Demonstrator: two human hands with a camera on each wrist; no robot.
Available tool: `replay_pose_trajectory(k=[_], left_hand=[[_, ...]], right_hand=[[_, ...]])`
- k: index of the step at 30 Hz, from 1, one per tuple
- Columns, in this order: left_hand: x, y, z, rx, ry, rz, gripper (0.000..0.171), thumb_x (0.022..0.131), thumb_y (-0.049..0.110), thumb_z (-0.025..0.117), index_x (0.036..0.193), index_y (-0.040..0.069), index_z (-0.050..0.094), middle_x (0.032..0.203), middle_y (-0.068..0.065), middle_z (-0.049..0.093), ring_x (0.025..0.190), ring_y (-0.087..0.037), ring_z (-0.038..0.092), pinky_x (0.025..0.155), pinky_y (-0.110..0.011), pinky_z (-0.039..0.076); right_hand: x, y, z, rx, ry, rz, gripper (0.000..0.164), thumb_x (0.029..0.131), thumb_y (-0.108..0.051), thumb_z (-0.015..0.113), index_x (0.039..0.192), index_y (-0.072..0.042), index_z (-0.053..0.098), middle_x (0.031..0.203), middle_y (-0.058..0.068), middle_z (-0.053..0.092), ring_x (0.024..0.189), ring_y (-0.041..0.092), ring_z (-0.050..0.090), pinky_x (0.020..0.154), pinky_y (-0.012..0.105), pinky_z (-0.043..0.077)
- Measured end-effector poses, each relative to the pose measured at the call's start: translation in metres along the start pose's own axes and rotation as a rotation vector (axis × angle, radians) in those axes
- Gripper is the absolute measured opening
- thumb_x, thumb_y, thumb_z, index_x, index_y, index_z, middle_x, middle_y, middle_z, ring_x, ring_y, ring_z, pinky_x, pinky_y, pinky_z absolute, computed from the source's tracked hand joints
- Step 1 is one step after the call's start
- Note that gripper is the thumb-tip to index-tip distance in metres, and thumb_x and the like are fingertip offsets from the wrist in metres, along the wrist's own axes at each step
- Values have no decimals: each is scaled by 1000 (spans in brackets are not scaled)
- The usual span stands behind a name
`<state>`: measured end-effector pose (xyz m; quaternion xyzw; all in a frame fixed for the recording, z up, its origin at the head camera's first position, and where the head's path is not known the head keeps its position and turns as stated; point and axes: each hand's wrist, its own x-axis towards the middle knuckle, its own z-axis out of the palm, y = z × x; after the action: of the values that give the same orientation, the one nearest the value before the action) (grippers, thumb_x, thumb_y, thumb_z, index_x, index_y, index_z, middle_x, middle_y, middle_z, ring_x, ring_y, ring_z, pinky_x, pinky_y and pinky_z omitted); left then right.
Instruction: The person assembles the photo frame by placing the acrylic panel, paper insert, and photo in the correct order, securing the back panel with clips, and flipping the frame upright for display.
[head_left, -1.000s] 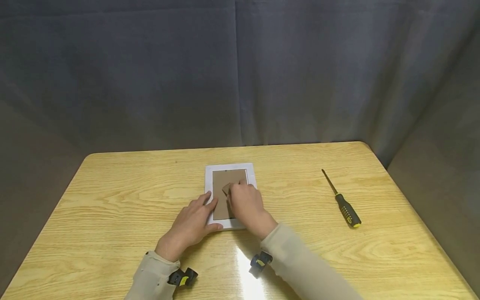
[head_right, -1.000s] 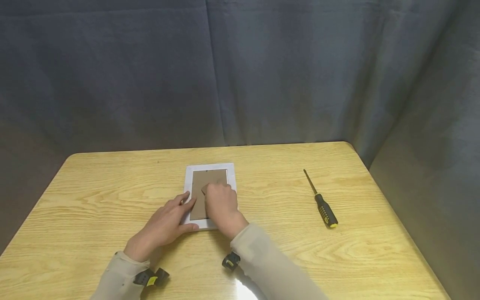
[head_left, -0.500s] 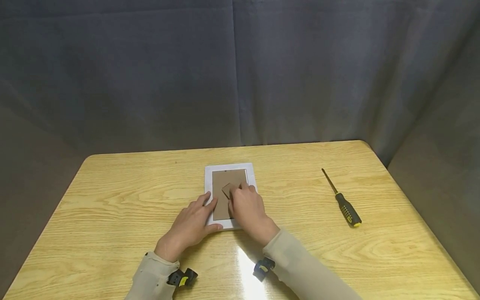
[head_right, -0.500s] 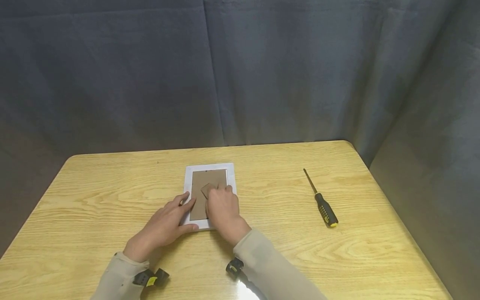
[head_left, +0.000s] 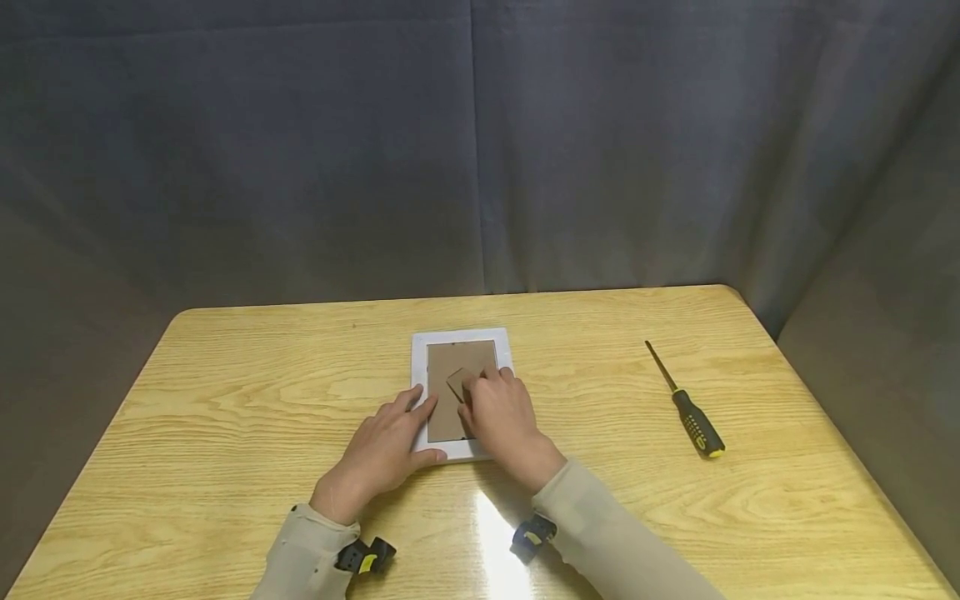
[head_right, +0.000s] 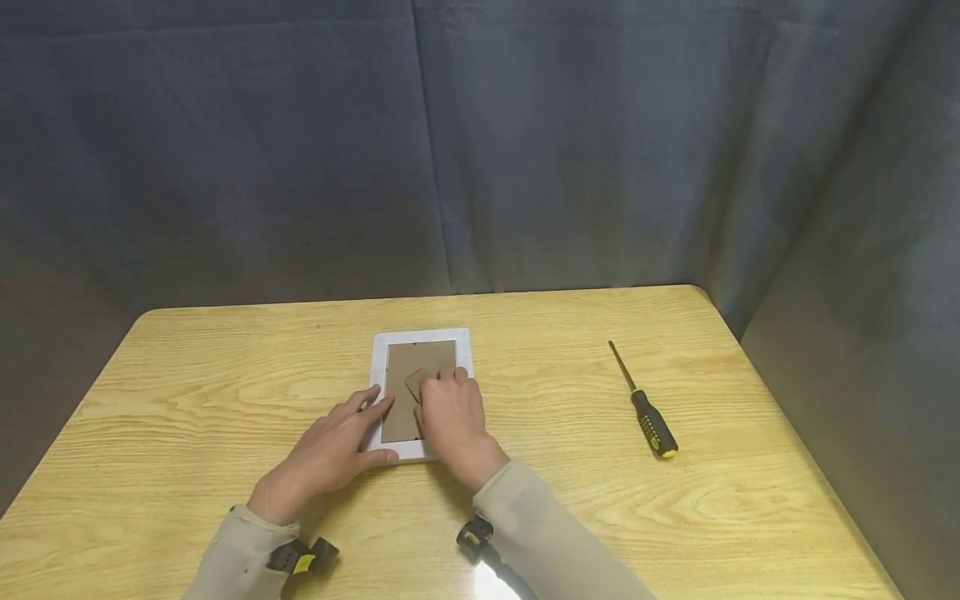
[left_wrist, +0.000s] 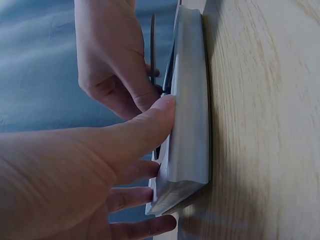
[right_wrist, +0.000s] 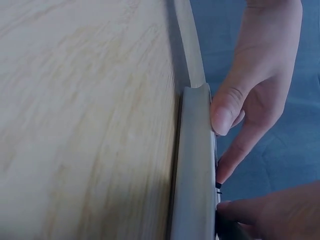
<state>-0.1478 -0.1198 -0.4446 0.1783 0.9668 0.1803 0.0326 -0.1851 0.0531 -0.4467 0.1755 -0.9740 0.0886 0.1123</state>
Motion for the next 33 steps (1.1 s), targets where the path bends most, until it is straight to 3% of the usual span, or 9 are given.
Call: replay_pose_trajectory(k=[5,13,33], left_hand=[[0,0,0,-6,1,-5,81,75,46,71,141,6,46,149,-18,35,123,-36,46,94,-51,43],[1,-2,1,-10,3,-15,81,74,47,71,141,7,47,148,-17,36,123,-36,46,95,-50,43],[2,-1,1,-21,-1,-23,81,73,47,72,141,9,47,148,-17,36,125,-37,45,95,-51,43]], right_hand=[[-1,2,3,7,21,-29,20,79,-29,71,90,-13,70,83,6,61,71,23,52,61,34,46],[-4,4,5,70,19,-54,29,81,-29,70,103,-11,71,104,9,62,77,25,53,69,34,47],[-9,11,8,125,1,-61,38,85,-30,66,117,-10,67,111,8,60,88,25,52,74,37,45]])
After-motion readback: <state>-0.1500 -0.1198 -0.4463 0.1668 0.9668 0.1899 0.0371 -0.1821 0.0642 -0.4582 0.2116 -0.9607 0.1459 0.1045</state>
